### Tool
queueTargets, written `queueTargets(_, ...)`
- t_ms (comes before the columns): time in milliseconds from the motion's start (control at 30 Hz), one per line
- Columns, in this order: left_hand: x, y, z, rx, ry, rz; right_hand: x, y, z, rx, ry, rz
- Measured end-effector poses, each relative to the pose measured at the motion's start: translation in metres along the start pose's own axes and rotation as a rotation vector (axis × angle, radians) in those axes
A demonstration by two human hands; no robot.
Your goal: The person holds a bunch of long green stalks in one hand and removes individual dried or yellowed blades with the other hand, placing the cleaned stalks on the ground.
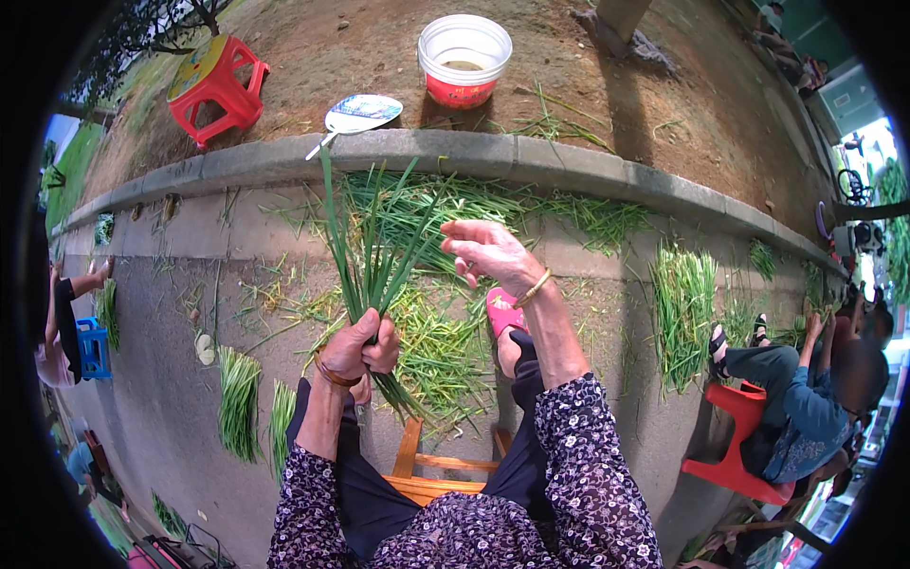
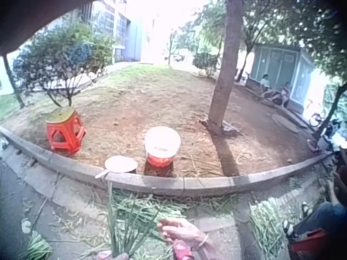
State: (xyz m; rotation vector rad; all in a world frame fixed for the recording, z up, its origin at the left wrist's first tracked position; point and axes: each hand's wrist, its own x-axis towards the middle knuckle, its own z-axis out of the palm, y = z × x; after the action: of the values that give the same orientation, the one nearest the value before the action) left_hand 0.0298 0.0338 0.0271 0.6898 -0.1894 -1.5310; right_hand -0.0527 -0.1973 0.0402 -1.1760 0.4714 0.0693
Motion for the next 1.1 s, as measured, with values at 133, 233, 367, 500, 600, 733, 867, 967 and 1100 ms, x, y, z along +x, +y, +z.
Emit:
queueTargets(133,0.001,-0.001,0.000,0.000,-0.033,0.000,0.003,-0.002,0.001,0.217,-0.006,-0.082)
queueTargets(233,-0.002,-0.001,-0.003,0.000,-0.022,-0.004,0.007,-0.005,0.000,0.391,-0.044,-0.207)
queueTargets(367,-0.001,-0.001,-0.004,0.000,-0.006,-0.031,0.007,-0.004,-0.004,0.482,-0.048,-0.298)
queueTargets(500,0.002,0.001,-0.002,0.020,0.020,-0.057,0.005,-0.008,-0.005,0.442,-0.020,-0.336)
queueTargets(600,0.002,0.000,-0.001,0.036,0.038,-0.059,0.004,-0.008,-0.004,0.431,0.006,-0.347)
queueTargets(733,0.002,0.000,-0.001,0.046,0.052,-0.051,0.004,-0.008,-0.004,0.352,0.098,-0.360)
queueTargets(867,0.001,0.001,-0.002,0.053,0.048,-0.051,0.006,-0.003,-0.006,0.182,0.216,-0.388)
queueTargets(967,0.001,0.001,-0.003,0.049,0.042,-0.046,0.004,-0.002,-0.010,-0.017,0.284,-0.365)
queueTargets(1100,0.001,0.002,-0.001,0.095,0.079,-0.054,0.006,0.003,-0.013,-0.191,0.390,-0.382)
